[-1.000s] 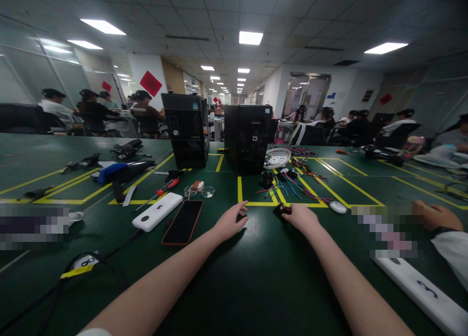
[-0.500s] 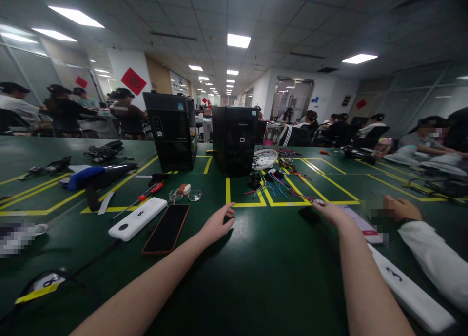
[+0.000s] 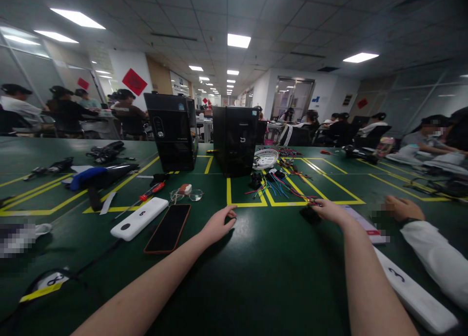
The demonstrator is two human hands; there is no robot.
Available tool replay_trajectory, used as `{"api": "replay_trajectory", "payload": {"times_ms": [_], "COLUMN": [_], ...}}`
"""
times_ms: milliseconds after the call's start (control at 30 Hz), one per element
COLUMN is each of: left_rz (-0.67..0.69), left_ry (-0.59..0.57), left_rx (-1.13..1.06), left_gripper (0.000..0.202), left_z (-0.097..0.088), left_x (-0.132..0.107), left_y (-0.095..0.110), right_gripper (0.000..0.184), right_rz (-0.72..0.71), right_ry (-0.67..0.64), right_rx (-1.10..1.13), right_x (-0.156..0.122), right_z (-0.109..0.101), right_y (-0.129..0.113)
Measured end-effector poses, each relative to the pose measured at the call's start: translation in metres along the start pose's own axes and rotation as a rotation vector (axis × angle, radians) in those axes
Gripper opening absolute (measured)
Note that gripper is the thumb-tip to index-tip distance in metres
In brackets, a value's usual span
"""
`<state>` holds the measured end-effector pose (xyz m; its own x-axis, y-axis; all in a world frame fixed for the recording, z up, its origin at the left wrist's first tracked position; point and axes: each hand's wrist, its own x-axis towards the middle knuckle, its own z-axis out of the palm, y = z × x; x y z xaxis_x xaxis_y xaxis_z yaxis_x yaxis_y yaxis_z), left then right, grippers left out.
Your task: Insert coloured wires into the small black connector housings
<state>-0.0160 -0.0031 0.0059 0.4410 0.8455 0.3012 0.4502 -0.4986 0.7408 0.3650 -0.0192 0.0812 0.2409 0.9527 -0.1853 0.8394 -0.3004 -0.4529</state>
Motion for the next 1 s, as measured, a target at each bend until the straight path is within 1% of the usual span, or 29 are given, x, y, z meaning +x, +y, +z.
{"api": "replay_trajectory", "payload": {"times_ms": [100, 233, 367, 567, 733, 900, 1000], "left_rz": [0.011, 0.004, -0.014, -0.018, -0.023, -0.019, -0.011], "left_ry": [0.003, -0.001, -0.012, -0.017, -0.014, -0.020, -0.017], "left_rx": [0.005, 0.014, 0.016, 0.007, 0.008, 0.006, 0.002], "left_gripper": [0.042, 0.042, 0.042, 0.042, 0.043, 0.043, 0.042], "left_z": [0.001, 0.000, -0.003, -0.004, -0.003, -0.004, -0.003], "left_x": [0.000, 0.000, -0.002, -0.001, -0.001, -0.002, -0.001], "left_y": [-0.001, 0.001, 0.006, 0.009, 0.009, 0.009, 0.007], "right_gripper": [0.033, 0.032, 0.032, 0.034, 0.038, 0.037, 0.036], "right_rz": [-0.012, -0.005, -0.011, 0.000, 0.001, -0.028, -0.008], "right_ry": [-0.037, -0.010, 0.024, -0.015, 0.020, -0.042, -0.034], "right_rx": [0.016, -0.027, -0.025, -0.012, 0.029, 0.021, 0.008], "right_x": [-0.001, 0.001, 0.001, 0.004, 0.008, 0.007, 0.006], "right_z": [0.000, -0.001, -0.001, 0.002, 0.003, 0.003, 0.004], "right_y": [0.001, 0.002, 0.002, 0.003, 0.008, 0.009, 0.007]}}
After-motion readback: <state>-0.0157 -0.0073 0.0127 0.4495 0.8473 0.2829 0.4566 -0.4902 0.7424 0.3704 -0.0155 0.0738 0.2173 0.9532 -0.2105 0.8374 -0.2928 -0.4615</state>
